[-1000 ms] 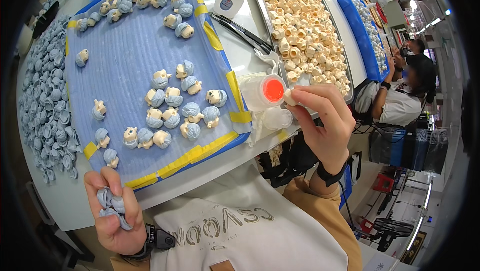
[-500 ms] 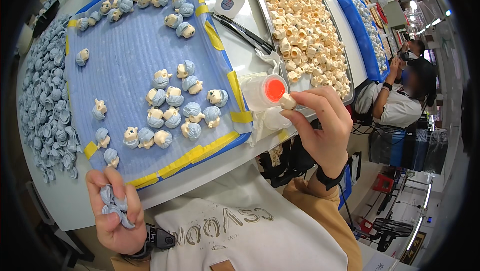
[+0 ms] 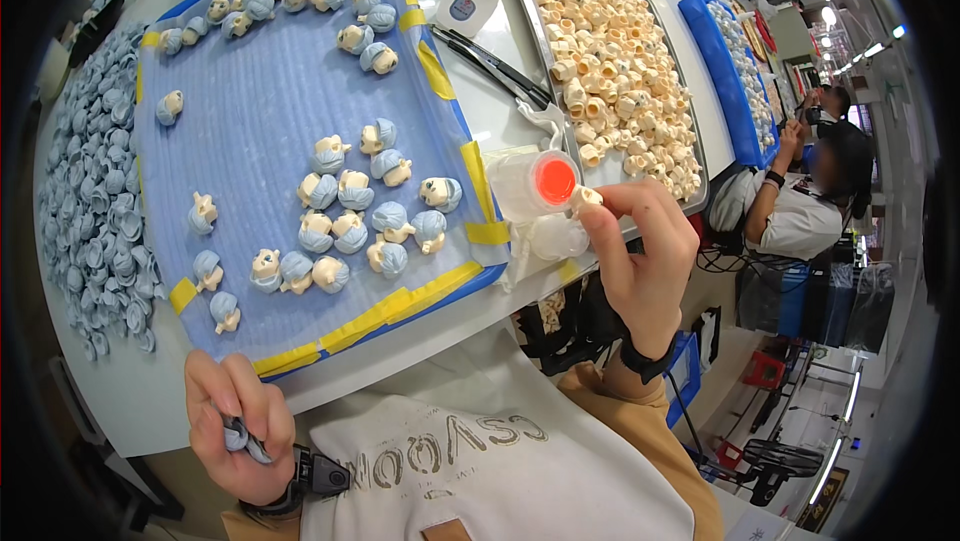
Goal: The person repeatedly picks up small beige and blue plastic parts, applies glue from a red-capped bottle to the beige pieces, and attaches the blue pieces to form miniature figures. The completed figures are placed on a blue tray on the table. The process is repetitive and performed by hand.
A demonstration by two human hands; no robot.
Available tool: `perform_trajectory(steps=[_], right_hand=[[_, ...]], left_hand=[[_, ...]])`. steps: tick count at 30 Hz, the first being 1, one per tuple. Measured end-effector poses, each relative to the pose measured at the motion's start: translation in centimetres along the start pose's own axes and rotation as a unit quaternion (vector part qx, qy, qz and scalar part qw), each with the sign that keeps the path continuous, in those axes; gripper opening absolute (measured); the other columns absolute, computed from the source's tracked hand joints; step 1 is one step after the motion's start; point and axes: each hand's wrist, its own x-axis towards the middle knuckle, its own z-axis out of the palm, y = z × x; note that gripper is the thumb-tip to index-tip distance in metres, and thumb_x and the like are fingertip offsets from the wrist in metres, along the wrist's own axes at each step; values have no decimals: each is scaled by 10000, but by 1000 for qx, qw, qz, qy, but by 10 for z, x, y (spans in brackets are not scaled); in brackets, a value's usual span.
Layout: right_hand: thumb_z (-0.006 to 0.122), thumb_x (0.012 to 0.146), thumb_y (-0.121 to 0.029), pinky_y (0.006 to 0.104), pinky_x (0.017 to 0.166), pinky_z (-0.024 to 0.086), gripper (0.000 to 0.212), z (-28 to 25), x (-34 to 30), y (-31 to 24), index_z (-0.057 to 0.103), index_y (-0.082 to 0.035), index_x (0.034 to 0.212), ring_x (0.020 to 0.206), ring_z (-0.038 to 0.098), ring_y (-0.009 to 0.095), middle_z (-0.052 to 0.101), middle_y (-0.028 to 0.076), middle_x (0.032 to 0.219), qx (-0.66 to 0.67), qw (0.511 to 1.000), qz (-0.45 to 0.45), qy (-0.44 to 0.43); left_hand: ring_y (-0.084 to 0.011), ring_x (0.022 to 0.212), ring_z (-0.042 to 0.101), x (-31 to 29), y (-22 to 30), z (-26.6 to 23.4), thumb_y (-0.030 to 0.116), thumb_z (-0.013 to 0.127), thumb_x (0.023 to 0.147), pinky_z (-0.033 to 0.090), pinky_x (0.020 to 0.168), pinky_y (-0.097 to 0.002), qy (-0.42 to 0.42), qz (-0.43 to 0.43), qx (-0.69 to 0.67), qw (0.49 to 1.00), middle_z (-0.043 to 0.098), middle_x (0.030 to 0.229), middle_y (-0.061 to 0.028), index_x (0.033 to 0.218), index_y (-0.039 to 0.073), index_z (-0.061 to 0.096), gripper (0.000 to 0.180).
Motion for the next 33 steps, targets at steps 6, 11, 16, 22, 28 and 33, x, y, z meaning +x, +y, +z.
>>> perform_trajectory(steps=[6,11,16,22,28,33], right_hand=[[632,797,-98,296,507,385,156,7,0,-4,566,11,708,549,504,213,532,93,616,24,997,74,0],[566,846,-132,315,535,364,205,11,-6,-2,568,8,695,558,462,216,534,87,610,62,985,164,5],[462,905,-197,321,532,339,343,14,-5,-2,550,-2,637,545,428,208,527,77,565,77,976,202,7],[421,921,-209,318,513,337,403,17,-6,1,530,-1,593,525,430,193,508,71,522,88,969,230,3],[429,921,-221,303,496,331,420,16,-5,-1,515,-1,574,498,435,163,496,62,502,112,961,252,-2],[452,915,-240,306,501,328,431,15,-7,1,507,1,562,491,435,161,490,64,491,115,959,260,-9]], left_hand=[[-95,406,276,-2,3,-2,221,498,876,266,335,-203,7,-16,-32,999,366,667,-77,819,54,306,260],[-124,442,331,-2,9,-3,122,560,732,266,362,-226,19,-24,-14,999,377,739,-82,889,45,324,294],[-127,450,363,-1,8,3,93,572,672,266,368,-226,65,-57,5,996,394,763,-86,964,46,344,373],[-114,436,358,-1,8,0,90,566,656,274,364,-218,63,-75,8,995,406,757,-86,973,50,345,389],[-113,441,359,-1,8,-4,137,572,662,296,377,-210,40,-90,32,995,422,766,-101,982,50,344,402],[-109,434,365,1,7,0,141,563,681,274,345,-194,23,-91,17,995,399,767,-105,1013,21,326,425]])
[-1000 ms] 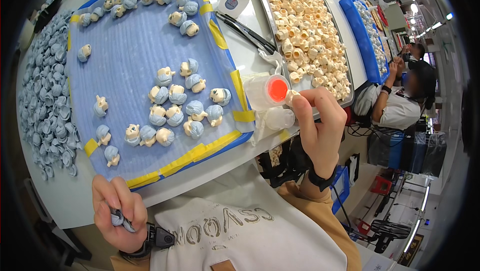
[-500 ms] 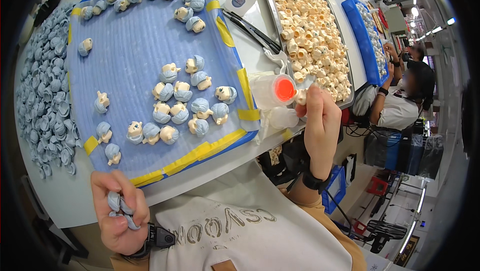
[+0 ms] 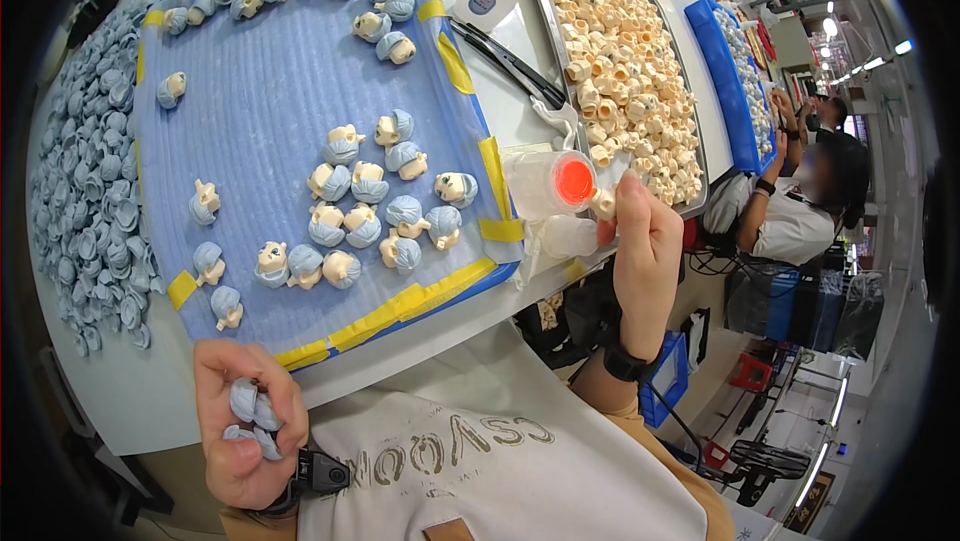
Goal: The person repeatedly picks up small beige and blue plastic parts, applies glue from a red-capped bottle to the beige pieces, and attaches the blue pieces to form miniature figures. The completed figures are placed on a blue tray on the table. The process is repetitive and performed by hand.
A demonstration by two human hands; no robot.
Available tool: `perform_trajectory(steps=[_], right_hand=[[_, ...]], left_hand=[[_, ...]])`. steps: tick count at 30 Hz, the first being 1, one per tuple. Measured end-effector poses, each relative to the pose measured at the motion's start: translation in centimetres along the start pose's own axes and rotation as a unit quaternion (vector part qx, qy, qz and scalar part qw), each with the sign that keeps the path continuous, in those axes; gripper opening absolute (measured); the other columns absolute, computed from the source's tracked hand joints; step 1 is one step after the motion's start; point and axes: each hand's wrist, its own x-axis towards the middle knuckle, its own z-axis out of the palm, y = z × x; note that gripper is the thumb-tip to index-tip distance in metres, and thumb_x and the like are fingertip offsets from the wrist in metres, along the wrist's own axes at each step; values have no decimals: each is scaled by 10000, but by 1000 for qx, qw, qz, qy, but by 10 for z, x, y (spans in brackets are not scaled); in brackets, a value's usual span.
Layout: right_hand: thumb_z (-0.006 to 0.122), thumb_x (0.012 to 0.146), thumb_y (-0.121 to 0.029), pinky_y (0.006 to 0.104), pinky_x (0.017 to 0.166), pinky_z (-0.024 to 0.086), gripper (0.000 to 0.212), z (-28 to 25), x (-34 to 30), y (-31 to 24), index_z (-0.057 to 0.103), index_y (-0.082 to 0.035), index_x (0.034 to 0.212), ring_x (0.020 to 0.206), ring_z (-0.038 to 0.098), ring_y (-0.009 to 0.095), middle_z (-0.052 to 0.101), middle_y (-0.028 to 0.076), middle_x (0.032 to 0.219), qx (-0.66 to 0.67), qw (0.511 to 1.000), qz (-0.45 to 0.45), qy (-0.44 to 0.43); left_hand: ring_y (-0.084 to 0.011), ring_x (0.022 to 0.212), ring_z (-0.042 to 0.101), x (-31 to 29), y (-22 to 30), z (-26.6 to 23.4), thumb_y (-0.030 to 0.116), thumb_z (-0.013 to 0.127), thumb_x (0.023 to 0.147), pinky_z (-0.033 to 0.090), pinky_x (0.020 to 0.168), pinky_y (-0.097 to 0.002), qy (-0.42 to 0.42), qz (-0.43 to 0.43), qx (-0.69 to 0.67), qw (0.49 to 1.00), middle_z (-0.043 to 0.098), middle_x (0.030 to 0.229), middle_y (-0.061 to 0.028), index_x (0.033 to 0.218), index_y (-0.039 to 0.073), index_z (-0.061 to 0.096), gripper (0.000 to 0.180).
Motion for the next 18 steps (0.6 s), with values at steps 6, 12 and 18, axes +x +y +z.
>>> perform_trajectory(steps=[6,12,18], right_hand=[[480,905,-250,312,519,331,424,0,-2,0,520,2,567,495,443,167,493,65,491,0,1000,2,1],[490,906,-222,282,546,347,372,-3,-6,-4,545,7,619,540,457,131,514,56,554,26,1000,-9,15],[499,915,-203,194,611,345,250,-12,-13,-6,558,19,818,633,433,58,530,-4,693,168,985,-20,14]], left_hand=[[-109,443,374,2,-3,-2,164,551,704,277,346,-196,17,38,23,999,393,826,-101,1013,23,332,404],[-106,434,368,4,-3,-1,188,526,737,274,341,-199,3,41,12,999,391,788,-88,999,32,334,360],[-116,424,377,3,-5,-1,182,508,746,295,360,-218,21,13,19,1000,425,756,-99,1001,44,347,332]])
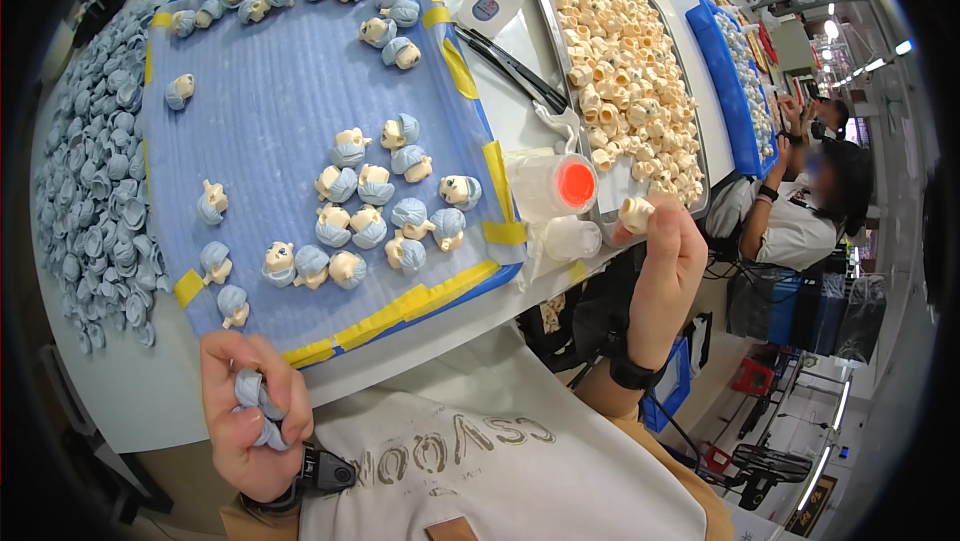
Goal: The person repeatedly picks up small beige and blue plastic parts, applies glue from a red-capped bottle to the beige pieces, and attaches the blue pieces to form miniature figures. The completed figures are placed on a blue tray on the table. The process is repetitive and performed by hand.
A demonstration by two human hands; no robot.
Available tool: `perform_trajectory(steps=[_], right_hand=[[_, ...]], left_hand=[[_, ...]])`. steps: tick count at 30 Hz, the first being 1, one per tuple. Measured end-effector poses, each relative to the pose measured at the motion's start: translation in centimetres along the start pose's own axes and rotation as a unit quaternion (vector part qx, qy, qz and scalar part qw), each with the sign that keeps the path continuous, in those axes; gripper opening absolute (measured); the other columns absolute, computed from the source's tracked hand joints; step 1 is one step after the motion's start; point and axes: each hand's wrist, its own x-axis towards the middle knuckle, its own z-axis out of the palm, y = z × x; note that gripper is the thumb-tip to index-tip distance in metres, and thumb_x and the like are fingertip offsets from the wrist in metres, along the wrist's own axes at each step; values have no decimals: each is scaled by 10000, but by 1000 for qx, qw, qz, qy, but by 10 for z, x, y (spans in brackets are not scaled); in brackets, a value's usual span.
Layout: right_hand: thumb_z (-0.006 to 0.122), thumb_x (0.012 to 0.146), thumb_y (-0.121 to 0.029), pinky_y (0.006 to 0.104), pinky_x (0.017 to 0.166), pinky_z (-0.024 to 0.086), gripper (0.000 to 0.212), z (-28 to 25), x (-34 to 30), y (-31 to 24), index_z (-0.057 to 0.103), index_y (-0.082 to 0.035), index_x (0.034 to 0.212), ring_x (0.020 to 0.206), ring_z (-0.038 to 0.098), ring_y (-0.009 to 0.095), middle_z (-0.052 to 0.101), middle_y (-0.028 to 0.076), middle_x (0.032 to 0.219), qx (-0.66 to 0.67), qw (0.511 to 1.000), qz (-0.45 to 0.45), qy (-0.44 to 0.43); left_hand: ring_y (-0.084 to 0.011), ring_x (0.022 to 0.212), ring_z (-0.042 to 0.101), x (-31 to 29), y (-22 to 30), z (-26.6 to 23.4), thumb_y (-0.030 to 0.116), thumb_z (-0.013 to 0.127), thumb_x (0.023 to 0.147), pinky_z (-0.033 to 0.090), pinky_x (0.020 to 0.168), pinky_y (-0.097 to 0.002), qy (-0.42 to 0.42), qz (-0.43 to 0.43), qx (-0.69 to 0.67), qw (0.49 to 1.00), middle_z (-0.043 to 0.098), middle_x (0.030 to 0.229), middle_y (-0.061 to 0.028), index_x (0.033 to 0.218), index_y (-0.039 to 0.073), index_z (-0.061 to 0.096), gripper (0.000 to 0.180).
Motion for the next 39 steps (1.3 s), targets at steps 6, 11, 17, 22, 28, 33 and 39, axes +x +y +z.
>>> perform_trajectory(steps=[6,11,17,22,28,33,39], right_hand=[[527,885,-198,212,652,370,224,7,-4,-6,545,25,872,723,480,88,554,59,834,18,998,-62,27],[691,688,3,320,675,461,295,39,-22,-26,546,55,940,775,605,224,591,196,905,235,924,-225,-203],[730,608,69,304,621,466,351,76,-39,-44,595,22,929,711,619,244,641,153,843,211,901,-203,-320],[732,577,70,286,578,452,361,86,-42,-46,602,15,909,663,613,225,634,113,764,182,918,-216,-280],[738,587,59,287,588,462,348,87,-41,-43,598,28,904,678,623,235,642,141,786,219,911,-197,-289],[739,604,73,298,599,476,340,85,-41,-42,593,39,909,713,637,249,645,166,803,250,904,-191,-288],[773,599,48,305,583,480,364,86,-40,-41,590,44,913,686,638,248,644,150,784,261,897,-182,-306]], left_hand=[[-89,393,357,-1,-4,3,270,444,894,293,363,-214,-39,5,38,998,511,726,-149,1036,34,340,294],[-64,425,358,-2,-7,-5,425,357,947,275,390,-203,-116,-36,34,992,539,666,-113,938,-3,480,446],[-34,514,370,3,-3,11,493,361,924,275,467,-187,-108,-21,146,983,455,630,-3,1020,-30,539,561],[-39,527,378,1,-4,12,420,367,934,282,492,-186,-79,-67,75,992,458,668,-2,1114,-54,513,527],[-42,635,429,-4,1,21,277,478,895,322,536,-187,-73,-19,141,987,510,863,-42,1155,-62,478,427],[-61,649,462,0,-9,9,117,666,795,366,557,-210,-135,121,175,968,543,955,-96,1128,-43,496,406],[-64,590,459,3,-6,4,104,741,735,369,523,-201,-165,164,195,953,552,973,-121,1091,-23,532,432]])
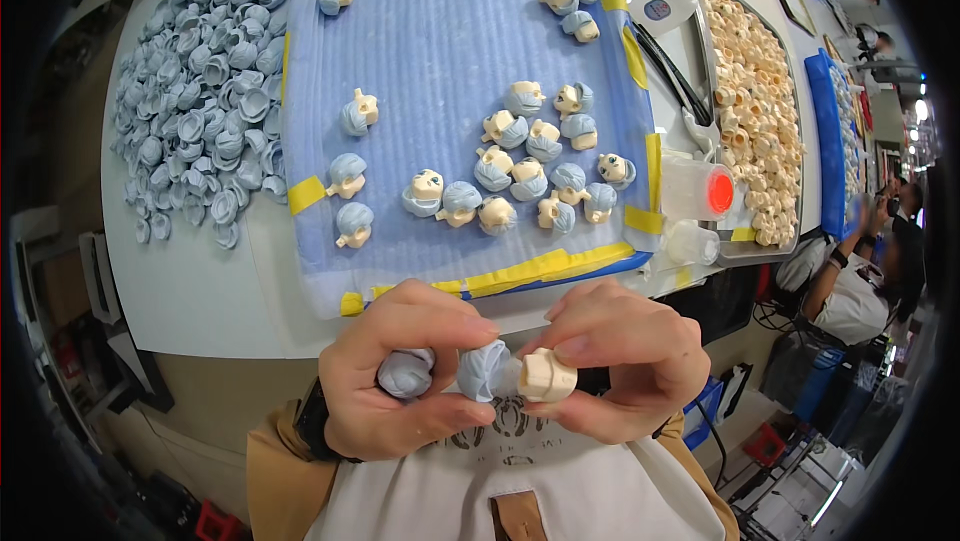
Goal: The person repeatedly picks up small beige and blue plastic parts, applies glue from a red-capped bottle to the beige pieces, and attaches the blue pieces to form miniature figures. The completed figures are placed on a blue tray on the table. The process is repetitive and performed by hand.
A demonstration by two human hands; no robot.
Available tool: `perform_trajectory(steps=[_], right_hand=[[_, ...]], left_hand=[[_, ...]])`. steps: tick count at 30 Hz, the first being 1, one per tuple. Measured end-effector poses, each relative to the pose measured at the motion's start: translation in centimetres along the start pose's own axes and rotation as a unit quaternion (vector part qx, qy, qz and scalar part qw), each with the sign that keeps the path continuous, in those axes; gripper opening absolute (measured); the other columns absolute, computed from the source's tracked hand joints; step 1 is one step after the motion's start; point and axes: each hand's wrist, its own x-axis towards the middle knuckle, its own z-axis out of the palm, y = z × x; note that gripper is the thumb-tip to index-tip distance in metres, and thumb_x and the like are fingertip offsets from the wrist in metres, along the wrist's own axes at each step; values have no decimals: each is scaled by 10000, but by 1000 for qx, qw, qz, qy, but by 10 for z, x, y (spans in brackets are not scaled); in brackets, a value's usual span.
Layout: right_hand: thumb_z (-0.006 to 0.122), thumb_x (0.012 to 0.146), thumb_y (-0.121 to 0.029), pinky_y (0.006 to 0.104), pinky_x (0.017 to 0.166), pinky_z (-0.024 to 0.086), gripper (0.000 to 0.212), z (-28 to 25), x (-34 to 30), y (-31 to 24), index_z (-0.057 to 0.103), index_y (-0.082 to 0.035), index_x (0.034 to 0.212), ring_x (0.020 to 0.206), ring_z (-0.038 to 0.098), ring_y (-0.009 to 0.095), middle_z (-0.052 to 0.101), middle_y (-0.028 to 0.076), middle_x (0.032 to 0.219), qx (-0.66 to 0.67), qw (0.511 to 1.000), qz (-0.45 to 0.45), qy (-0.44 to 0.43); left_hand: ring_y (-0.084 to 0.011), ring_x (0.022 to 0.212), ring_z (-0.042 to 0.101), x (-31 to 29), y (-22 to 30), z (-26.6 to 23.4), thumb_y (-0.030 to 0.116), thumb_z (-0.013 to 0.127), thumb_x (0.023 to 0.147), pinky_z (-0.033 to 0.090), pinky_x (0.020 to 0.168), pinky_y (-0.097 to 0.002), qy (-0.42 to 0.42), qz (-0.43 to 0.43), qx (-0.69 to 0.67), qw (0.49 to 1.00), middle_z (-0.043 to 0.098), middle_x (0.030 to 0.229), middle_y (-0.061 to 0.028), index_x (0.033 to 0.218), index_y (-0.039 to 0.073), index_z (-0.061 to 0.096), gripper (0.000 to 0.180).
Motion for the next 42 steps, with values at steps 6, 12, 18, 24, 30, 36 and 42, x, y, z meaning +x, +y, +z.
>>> perform_trajectory(steps=[6,12,18,24,30,36,42], right_hand=[[767,611,24,301,581,475,342,0,2,2,606,25,913,673,632,239,642,139,801,-12,1000,-13,-16],[738,640,-11,292,562,456,291,-1,0,7,617,6,904,634,605,220,635,118,824,-51,996,-56,-37],[757,629,-123,274,524,416,297,-1,-4,10,625,7,861,580,555,184,611,76,773,-184,976,-95,-68],[742,631,-221,274,516,403,386,13,3,5,633,16,916,613,543,182,593,52,755,-311,943,-114,-35],[740,596,-218,284,511,382,393,14,-1,10,635,11,897,604,516,184,521,27,675,-352,928,-114,-50],[750,599,-188,312,517,351,337,-13,4,7,624,-11,857,561,461,211,514,36,643,-449,892,-43,-23],[764,605,-187,366,768,363,650,-8,5,5,527,-79,1200,878,447,239,467,82,1016,-499,855,119,-75]], left_hand=[[-60,578,461,2,0,1,43,745,711,364,473,-190,-8,18,-12,1000,552,983,-124,1083,3,552,421],[-70,578,475,2,1,2,20,753,690,365,459,-196,-8,26,-3,1000,572,954,-115,1063,10,586,409],[-83,620,512,3,4,-3,64,746,716,379,489,-196,-30,-34,99,994,617,850,-72,1015,-20,615,337],[-59,672,480,-2,2,7,159,719,770,375,584,-199,108,-151,-72,980,580,810,-29,991,-15,584,312],[-57,695,431,-4,-7,5,253,685,807,349,611,-203,27,-169,-72,983,515,776,-6,880,10,516,304],[-117,665,405,-19,-3,-30,296,511,902,351,532,-221,75,-42,-439,895,487,850,-62,1020,26,464,298],[-141,757,376,0,28,-18,125,402,891,344,414,-207,386,-90,-386,833,390,995,-127,1144,11,349,282]])
